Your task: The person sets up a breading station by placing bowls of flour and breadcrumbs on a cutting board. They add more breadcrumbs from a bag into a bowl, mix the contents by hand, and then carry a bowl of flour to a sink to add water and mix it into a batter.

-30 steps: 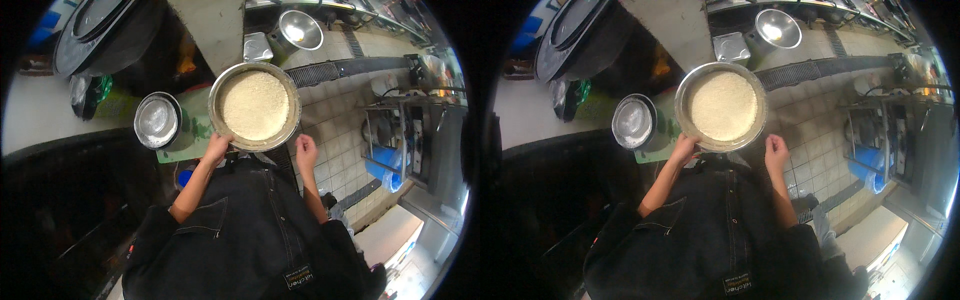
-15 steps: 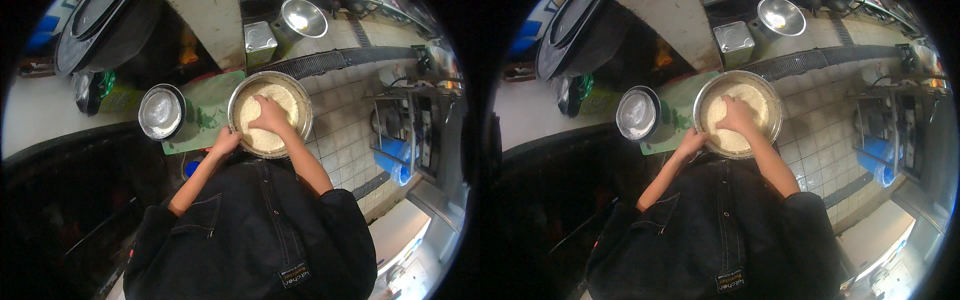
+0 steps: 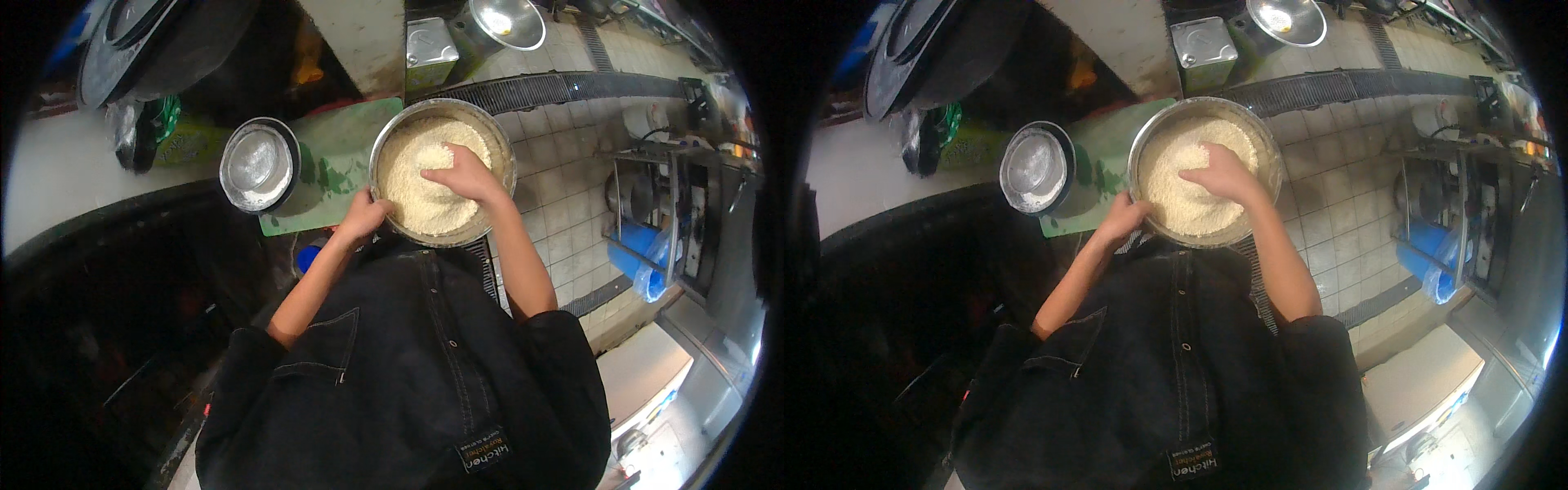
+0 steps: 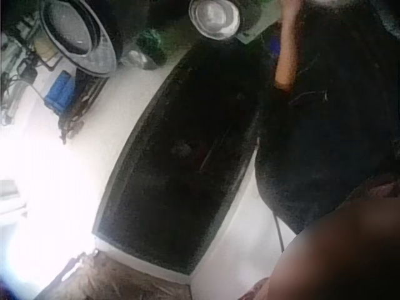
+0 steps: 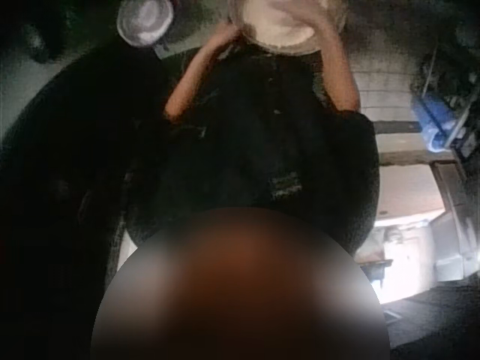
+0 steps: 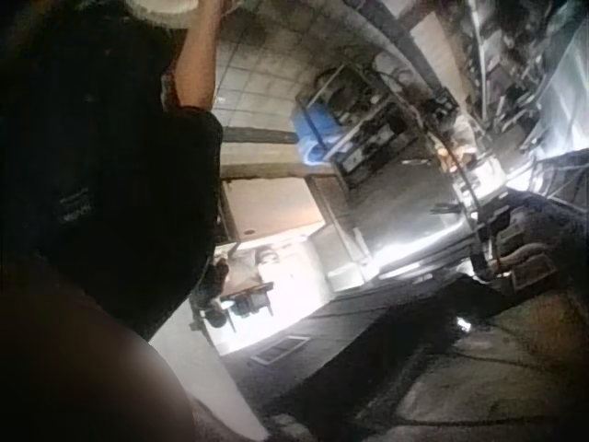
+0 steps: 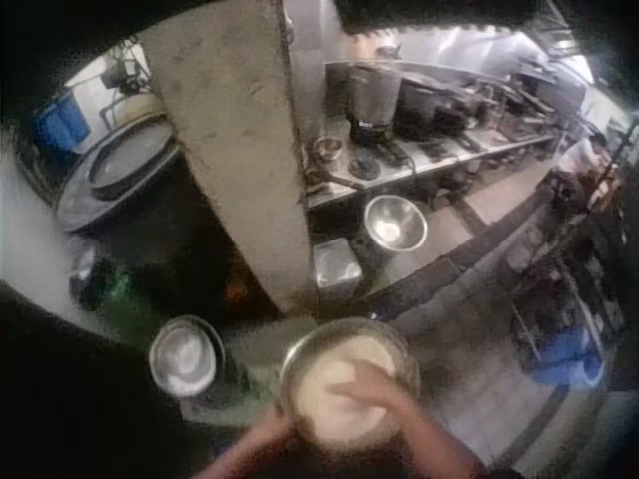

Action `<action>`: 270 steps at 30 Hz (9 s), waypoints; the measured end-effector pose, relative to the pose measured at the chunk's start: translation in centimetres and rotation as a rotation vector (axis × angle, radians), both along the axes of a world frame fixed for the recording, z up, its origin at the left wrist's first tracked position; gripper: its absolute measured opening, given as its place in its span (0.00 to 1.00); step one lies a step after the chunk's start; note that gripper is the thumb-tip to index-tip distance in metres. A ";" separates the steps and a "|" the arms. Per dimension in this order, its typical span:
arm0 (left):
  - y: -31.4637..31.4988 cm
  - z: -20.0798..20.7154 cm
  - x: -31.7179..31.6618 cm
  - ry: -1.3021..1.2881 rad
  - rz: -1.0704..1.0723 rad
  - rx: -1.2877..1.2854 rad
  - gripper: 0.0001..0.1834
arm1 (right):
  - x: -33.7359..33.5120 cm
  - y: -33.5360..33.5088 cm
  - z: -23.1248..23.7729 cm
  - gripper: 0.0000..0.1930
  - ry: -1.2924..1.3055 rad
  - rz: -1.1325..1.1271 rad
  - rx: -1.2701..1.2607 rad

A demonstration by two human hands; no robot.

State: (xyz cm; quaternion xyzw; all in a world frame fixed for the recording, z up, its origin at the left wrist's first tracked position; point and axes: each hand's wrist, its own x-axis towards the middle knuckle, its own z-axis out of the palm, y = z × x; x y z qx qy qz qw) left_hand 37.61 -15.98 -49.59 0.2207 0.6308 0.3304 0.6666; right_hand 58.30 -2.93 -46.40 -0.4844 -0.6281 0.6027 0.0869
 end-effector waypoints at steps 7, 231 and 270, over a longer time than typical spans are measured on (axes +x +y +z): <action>1.0 3.1 0.0 -0.060 0.085 -0.004 0.24 | -0.2 0.9 5.5 0.23 -0.266 0.221 0.470; -1.2 0.8 -2.9 0.111 -0.152 0.054 0.28 | -0.1 -2.7 -1.4 0.10 -0.195 -0.296 0.597; -7.1 -18.5 -10.5 -0.341 0.317 -0.349 0.25 | 12.5 -19.0 -18.5 0.37 -0.021 -0.664 -0.479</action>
